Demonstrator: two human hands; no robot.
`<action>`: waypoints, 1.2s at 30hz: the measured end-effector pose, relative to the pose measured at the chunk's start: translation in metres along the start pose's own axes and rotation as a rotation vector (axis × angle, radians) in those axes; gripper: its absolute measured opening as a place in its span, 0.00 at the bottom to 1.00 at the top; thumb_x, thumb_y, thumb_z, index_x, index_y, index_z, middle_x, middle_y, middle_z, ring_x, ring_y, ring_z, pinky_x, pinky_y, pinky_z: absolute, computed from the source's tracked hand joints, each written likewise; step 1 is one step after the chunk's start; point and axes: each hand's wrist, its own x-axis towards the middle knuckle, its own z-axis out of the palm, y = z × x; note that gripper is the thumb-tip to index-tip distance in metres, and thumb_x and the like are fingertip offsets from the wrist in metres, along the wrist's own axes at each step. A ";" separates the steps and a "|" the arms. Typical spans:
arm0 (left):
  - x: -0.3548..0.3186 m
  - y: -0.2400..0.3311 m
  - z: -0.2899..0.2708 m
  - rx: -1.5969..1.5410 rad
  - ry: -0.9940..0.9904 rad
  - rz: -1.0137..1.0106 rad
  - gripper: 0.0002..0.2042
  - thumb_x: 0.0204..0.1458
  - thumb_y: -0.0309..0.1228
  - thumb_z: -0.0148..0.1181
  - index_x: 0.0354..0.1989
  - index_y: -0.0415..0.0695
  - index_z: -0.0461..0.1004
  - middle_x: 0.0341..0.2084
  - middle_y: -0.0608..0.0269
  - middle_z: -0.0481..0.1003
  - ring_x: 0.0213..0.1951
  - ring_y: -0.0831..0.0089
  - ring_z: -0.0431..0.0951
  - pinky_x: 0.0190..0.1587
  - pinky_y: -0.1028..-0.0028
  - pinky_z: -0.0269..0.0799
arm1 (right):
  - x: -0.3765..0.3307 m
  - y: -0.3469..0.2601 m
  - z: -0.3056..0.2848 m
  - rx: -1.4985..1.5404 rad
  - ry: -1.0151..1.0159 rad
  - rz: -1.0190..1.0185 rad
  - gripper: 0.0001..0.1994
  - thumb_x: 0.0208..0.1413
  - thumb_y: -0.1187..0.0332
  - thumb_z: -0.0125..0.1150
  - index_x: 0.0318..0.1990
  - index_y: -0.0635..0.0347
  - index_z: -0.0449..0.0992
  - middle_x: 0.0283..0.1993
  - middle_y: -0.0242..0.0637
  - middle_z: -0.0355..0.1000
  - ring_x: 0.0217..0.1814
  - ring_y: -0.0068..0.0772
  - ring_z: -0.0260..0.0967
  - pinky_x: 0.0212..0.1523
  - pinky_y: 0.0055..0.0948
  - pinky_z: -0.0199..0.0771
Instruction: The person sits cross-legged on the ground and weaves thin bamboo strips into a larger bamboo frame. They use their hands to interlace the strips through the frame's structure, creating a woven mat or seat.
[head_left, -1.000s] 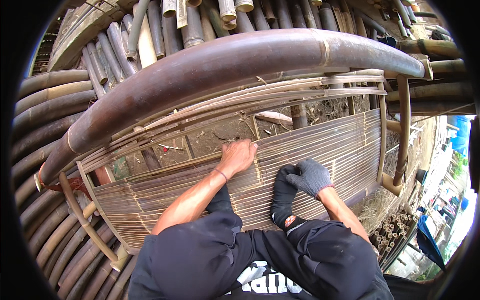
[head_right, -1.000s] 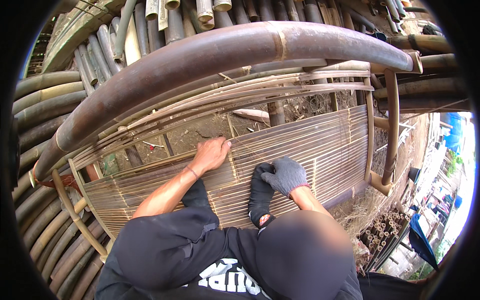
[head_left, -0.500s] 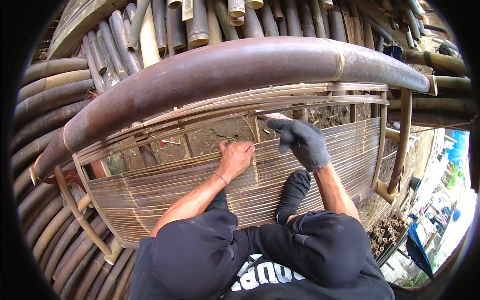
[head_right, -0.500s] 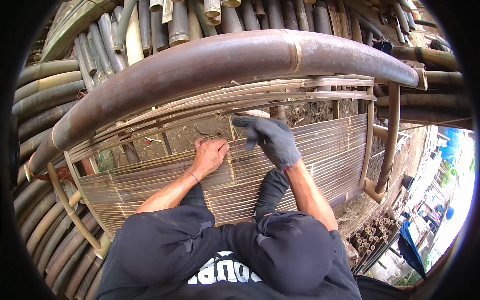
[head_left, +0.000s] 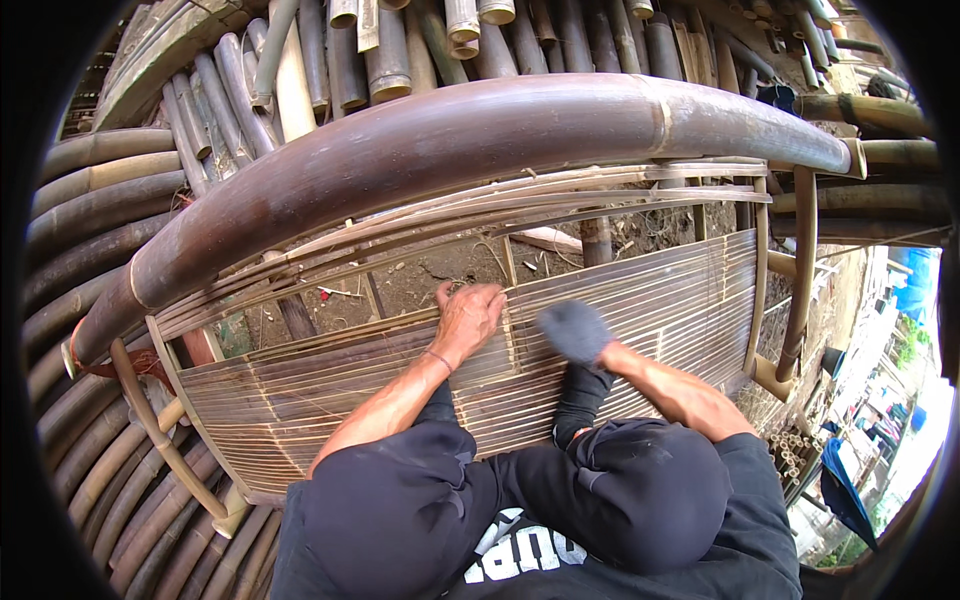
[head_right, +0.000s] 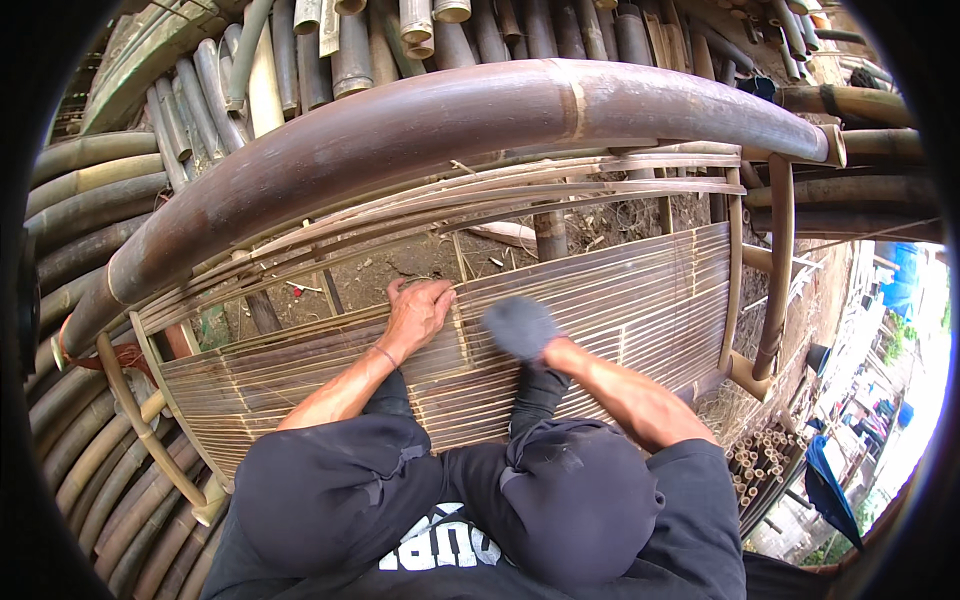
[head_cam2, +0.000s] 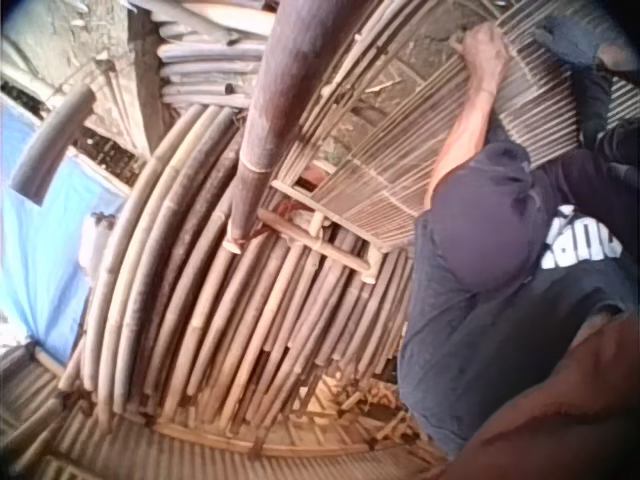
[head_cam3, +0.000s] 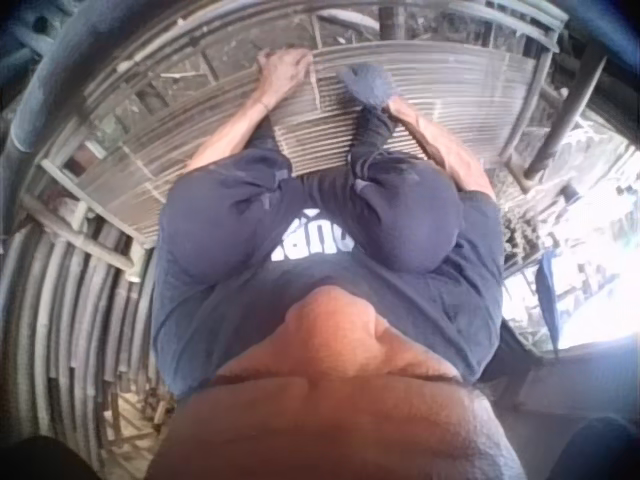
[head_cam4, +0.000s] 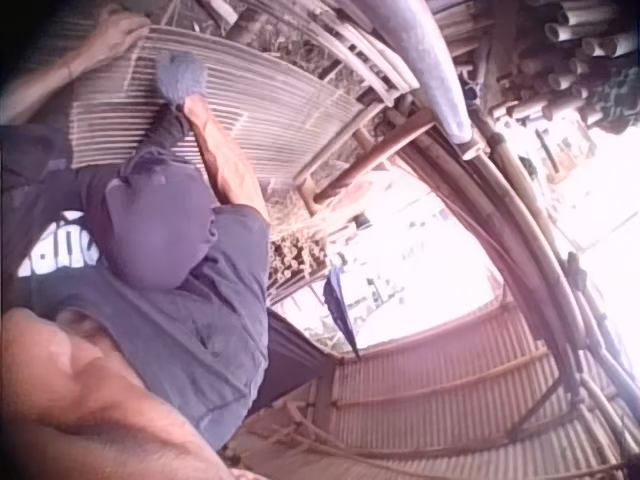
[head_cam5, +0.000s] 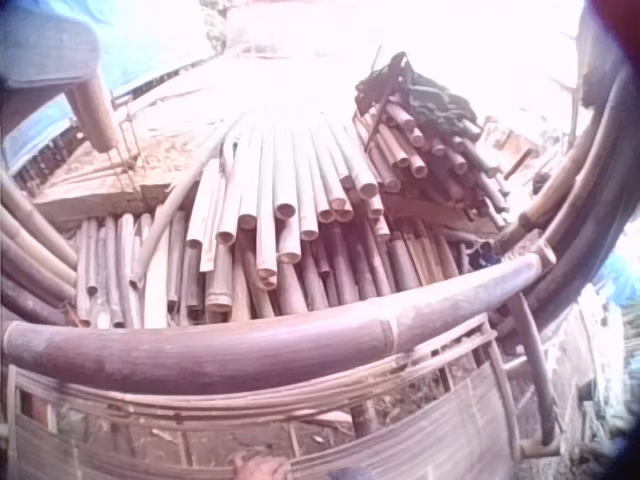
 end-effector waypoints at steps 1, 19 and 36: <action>-0.001 0.000 0.001 0.010 -0.024 0.005 0.10 0.60 0.35 0.51 0.34 0.46 0.77 0.28 0.58 0.78 0.38 0.57 0.77 0.56 0.47 0.53 | -0.008 0.009 -0.008 0.030 -0.047 0.213 0.23 0.59 0.54 0.44 0.30 0.64 0.79 0.33 0.57 0.75 0.39 0.60 0.74 0.39 0.51 0.75; 0.021 0.130 -0.061 0.268 -0.667 0.626 0.04 0.49 0.27 0.64 0.33 0.43 0.80 0.32 0.57 0.76 0.36 0.56 0.78 0.38 0.62 0.74 | -0.227 0.306 0.050 0.808 1.253 0.933 0.17 0.55 0.63 0.55 0.51 0.58 0.77 0.53 0.46 0.75 0.54 0.40 0.74 0.56 0.33 0.72; 0.066 0.242 0.029 0.430 -0.601 0.585 0.19 0.50 0.27 0.62 0.51 0.36 0.70 0.48 0.47 0.70 0.50 0.49 0.72 0.52 0.59 0.71 | -0.297 0.537 -0.007 0.260 1.511 1.623 0.18 0.51 0.53 0.58 0.31 0.61 0.81 0.36 0.51 0.77 0.39 0.51 0.77 0.39 0.45 0.75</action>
